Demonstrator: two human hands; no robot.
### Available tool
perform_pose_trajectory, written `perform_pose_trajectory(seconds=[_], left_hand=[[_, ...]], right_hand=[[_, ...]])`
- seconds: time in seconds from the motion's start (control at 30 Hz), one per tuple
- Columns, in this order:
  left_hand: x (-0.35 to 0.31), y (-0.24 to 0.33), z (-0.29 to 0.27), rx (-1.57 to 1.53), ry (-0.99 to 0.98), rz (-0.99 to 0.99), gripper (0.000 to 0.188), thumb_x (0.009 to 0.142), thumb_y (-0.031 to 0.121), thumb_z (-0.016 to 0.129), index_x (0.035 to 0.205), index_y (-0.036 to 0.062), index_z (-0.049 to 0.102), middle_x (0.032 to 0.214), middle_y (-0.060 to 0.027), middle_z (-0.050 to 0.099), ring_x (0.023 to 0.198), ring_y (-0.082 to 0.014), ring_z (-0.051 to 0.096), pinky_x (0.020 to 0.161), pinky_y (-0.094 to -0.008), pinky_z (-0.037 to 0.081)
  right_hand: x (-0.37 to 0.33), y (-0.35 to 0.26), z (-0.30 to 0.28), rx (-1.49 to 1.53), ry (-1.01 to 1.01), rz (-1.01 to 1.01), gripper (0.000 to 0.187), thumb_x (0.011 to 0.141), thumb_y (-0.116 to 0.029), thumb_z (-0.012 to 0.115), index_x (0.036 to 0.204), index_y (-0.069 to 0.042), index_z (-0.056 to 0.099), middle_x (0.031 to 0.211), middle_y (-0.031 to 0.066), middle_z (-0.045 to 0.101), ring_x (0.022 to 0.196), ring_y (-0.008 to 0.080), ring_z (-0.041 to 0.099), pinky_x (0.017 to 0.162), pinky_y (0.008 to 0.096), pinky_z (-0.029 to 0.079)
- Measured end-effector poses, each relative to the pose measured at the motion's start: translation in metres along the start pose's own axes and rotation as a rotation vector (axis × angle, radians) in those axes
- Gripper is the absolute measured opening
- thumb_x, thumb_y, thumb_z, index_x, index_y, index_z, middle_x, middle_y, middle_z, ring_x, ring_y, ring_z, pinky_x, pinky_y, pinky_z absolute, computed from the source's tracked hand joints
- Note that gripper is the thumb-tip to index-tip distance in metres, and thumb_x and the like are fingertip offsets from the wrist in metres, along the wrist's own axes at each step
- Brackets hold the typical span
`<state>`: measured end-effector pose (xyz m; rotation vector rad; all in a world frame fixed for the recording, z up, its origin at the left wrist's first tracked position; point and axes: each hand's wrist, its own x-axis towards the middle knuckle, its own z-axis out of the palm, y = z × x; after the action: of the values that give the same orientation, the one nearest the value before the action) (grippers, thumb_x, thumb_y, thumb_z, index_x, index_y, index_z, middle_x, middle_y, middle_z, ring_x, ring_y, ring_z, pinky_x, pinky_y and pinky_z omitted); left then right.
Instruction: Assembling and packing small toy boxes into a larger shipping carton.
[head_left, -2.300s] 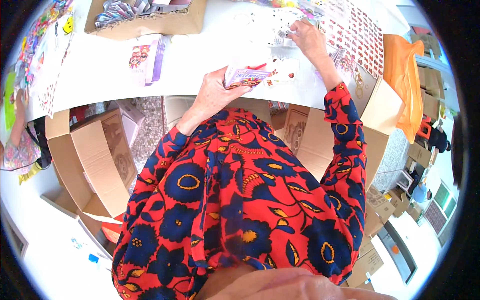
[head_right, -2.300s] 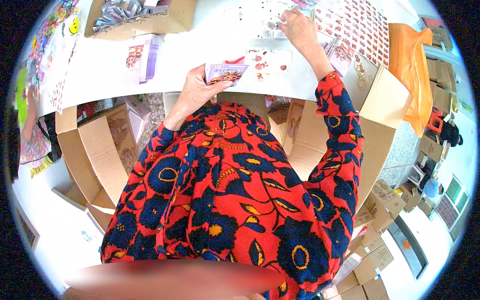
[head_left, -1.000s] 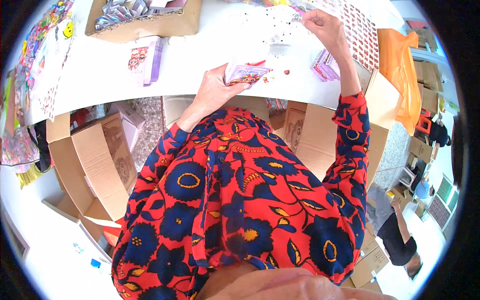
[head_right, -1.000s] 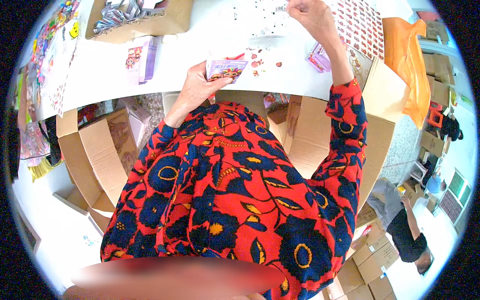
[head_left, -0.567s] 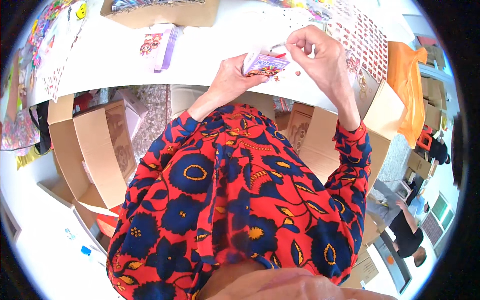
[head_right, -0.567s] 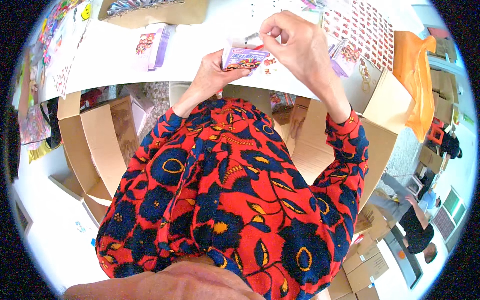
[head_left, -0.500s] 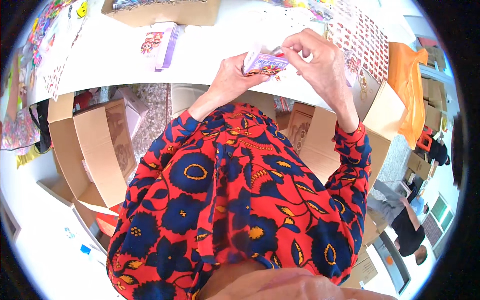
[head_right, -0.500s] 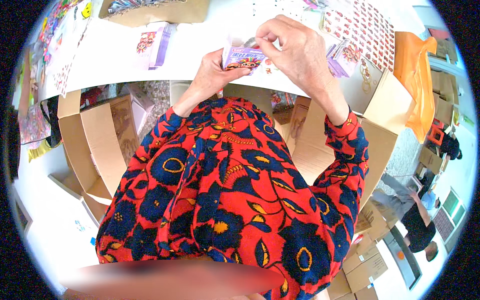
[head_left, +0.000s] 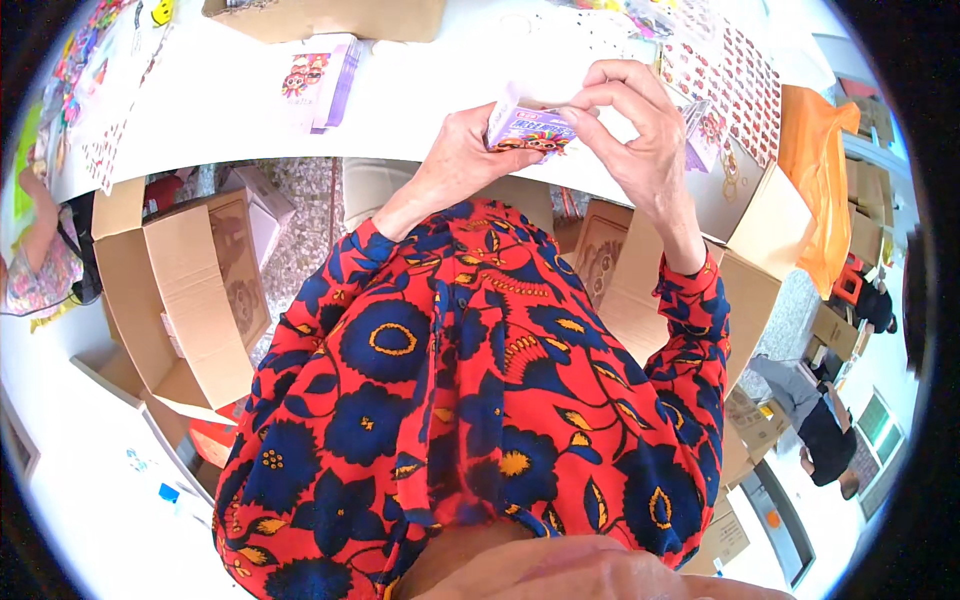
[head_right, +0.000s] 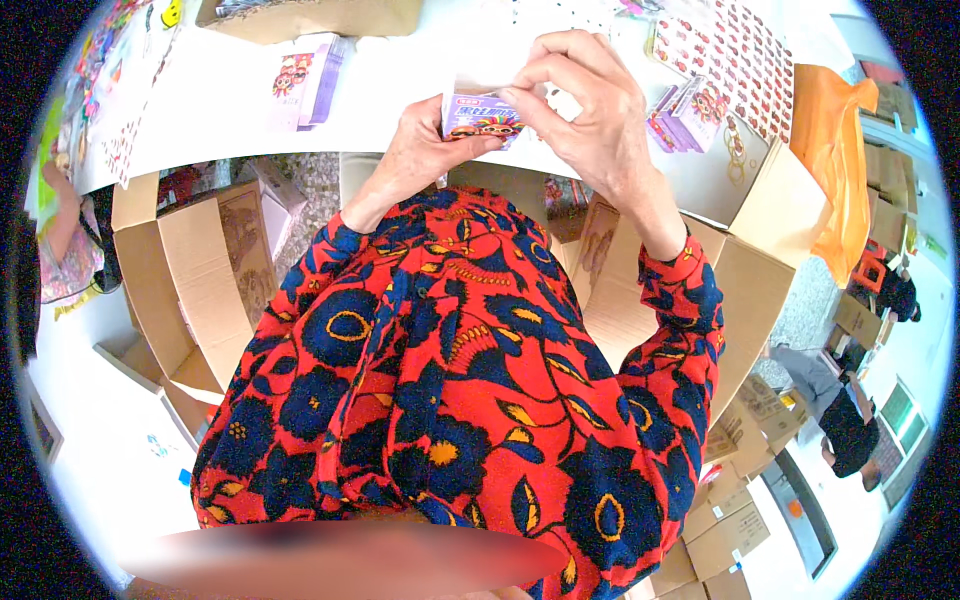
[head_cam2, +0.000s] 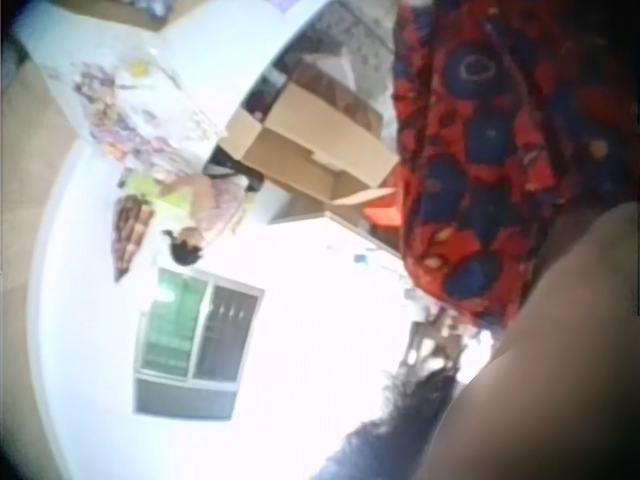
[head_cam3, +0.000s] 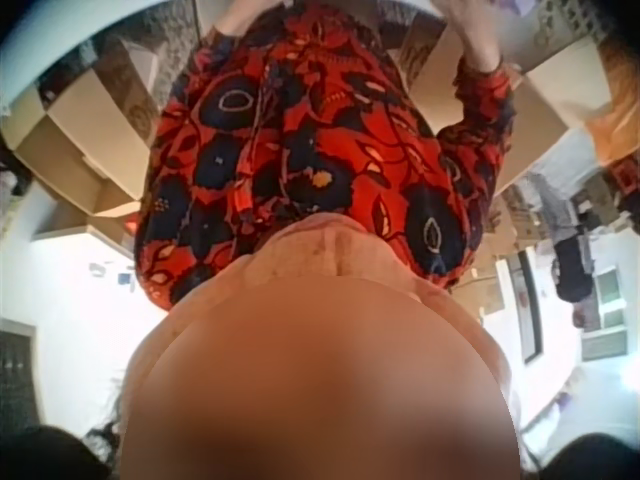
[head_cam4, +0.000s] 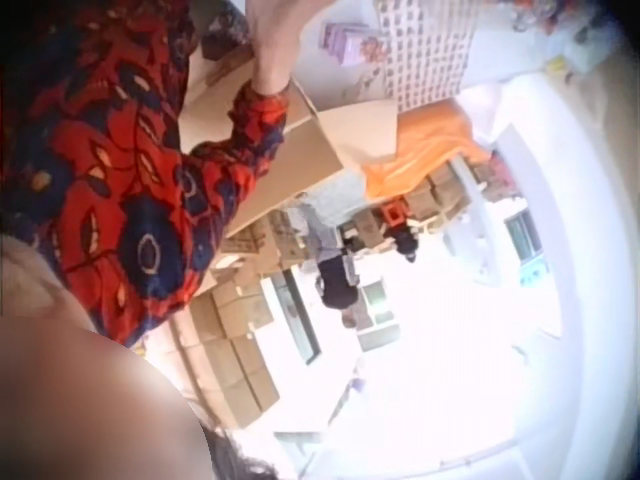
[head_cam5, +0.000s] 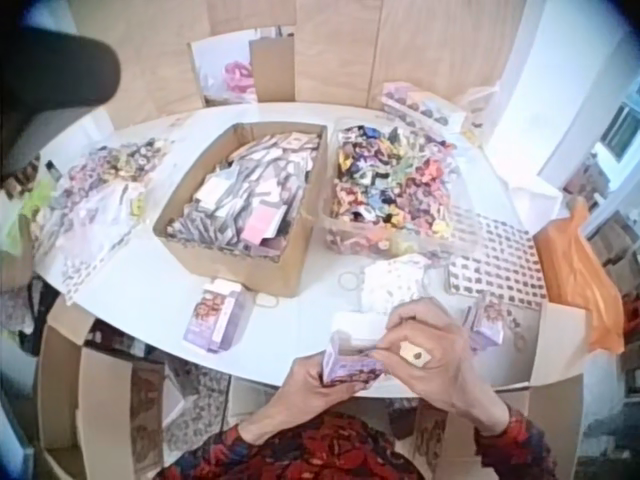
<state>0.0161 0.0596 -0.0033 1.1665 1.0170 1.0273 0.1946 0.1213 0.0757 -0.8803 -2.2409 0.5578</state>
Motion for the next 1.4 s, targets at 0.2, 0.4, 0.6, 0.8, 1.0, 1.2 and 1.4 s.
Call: perform_pose_trajectory(seconds=[0.2, 0.4, 0.6, 0.8, 1.0, 1.2, 1.4], left_hand=[[-0.003, 0.002, 0.000, 0.085, 0.007, -0.060, 0.030, 0.078, 0.005, 0.070, 0.106, -0.0020, 0.060, 0.095, -0.0066, 0.066, 0.087, -0.0097, 0.060, 0.078, -0.0240, 0.050], [-0.004, 0.000, 0.003, 0.043, 0.005, 0.056, 0.031, 0.079, 0.009, 0.070, 0.108, 0.0012, 0.062, 0.091, -0.0054, 0.067, 0.082, -0.0069, 0.059, 0.072, -0.0227, 0.049], [-0.005, 0.019, -0.002, -0.189, -0.017, 0.025, 0.037, 0.080, 0.000, 0.066, 0.116, -0.0010, 0.056, 0.103, -0.0059, 0.065, 0.091, -0.0113, 0.061, 0.081, -0.0251, 0.051], [-0.006, 0.017, 0.001, -0.291, -0.021, 0.037, 0.042, 0.082, 0.000, 0.065, 0.121, -0.0031, 0.051, 0.107, -0.0092, 0.063, 0.094, -0.0129, 0.061, 0.083, -0.0255, 0.051], [-0.013, 0.021, -0.008, -0.195, -0.058, -0.003, 0.039, 0.082, 0.003, 0.065, 0.118, -0.0028, 0.052, 0.103, -0.0072, 0.064, 0.093, -0.0117, 0.060, 0.083, -0.0252, 0.050], [-0.015, 0.016, -0.018, -0.098, -0.103, -0.019, 0.034, 0.082, 0.007, 0.067, 0.113, -0.0002, 0.057, 0.096, -0.0036, 0.065, 0.087, -0.0089, 0.059, 0.079, -0.0250, 0.049], [-0.019, 0.013, -0.010, -0.110, 0.076, 0.091, 0.054, 0.079, 0.007, 0.070, 0.126, 0.0017, 0.045, 0.115, -0.0086, 0.058, 0.090, -0.0115, 0.059, 0.078, -0.0249, 0.050]], right_hand=[[0.005, -0.002, -0.001, -0.041, -0.052, -0.002, 0.011, 0.070, -0.003, 0.071, 0.078, -0.006, 0.064, 0.087, 0.0030, 0.057, 0.079, 0.0130, 0.055, 0.067, 0.0264, 0.044], [0.005, -0.007, -0.005, 0.077, -0.089, 0.114, 0.014, 0.071, -0.003, 0.070, 0.083, -0.007, 0.067, 0.089, 0.0020, 0.058, 0.078, 0.0122, 0.053, 0.063, 0.0242, 0.040], [-0.010, 0.008, -0.005, 0.198, 0.077, 0.114, 0.029, 0.076, -0.005, 0.068, 0.105, -0.006, 0.063, 0.101, 0.0040, 0.060, 0.083, 0.0114, 0.055, 0.071, 0.0266, 0.048], [-0.030, 0.002, 0.022, 0.283, 0.105, 0.133, 0.039, 0.082, -0.008, 0.065, 0.119, -0.001, 0.056, 0.112, 0.0102, 0.061, 0.096, 0.0160, 0.061, 0.084, 0.0288, 0.048], [-0.030, -0.004, 0.031, 0.493, 0.101, 0.192, 0.033, 0.080, -0.003, 0.066, 0.113, -0.003, 0.060, 0.106, 0.0089, 0.063, 0.094, 0.0160, 0.061, 0.084, 0.0295, 0.049], [-0.027, -0.003, 0.020, 0.405, -0.043, 0.101, 0.028, 0.078, -0.001, 0.069, 0.105, -0.001, 0.062, 0.101, 0.0100, 0.065, 0.095, 0.0148, 0.060, 0.082, 0.0281, 0.050], [-0.033, -0.004, 0.028, 0.534, 0.102, 0.257, 0.027, 0.079, 0.002, 0.066, 0.106, -0.002, 0.062, 0.101, 0.0079, 0.064, 0.086, 0.0112, 0.061, 0.071, 0.0224, 0.051]])
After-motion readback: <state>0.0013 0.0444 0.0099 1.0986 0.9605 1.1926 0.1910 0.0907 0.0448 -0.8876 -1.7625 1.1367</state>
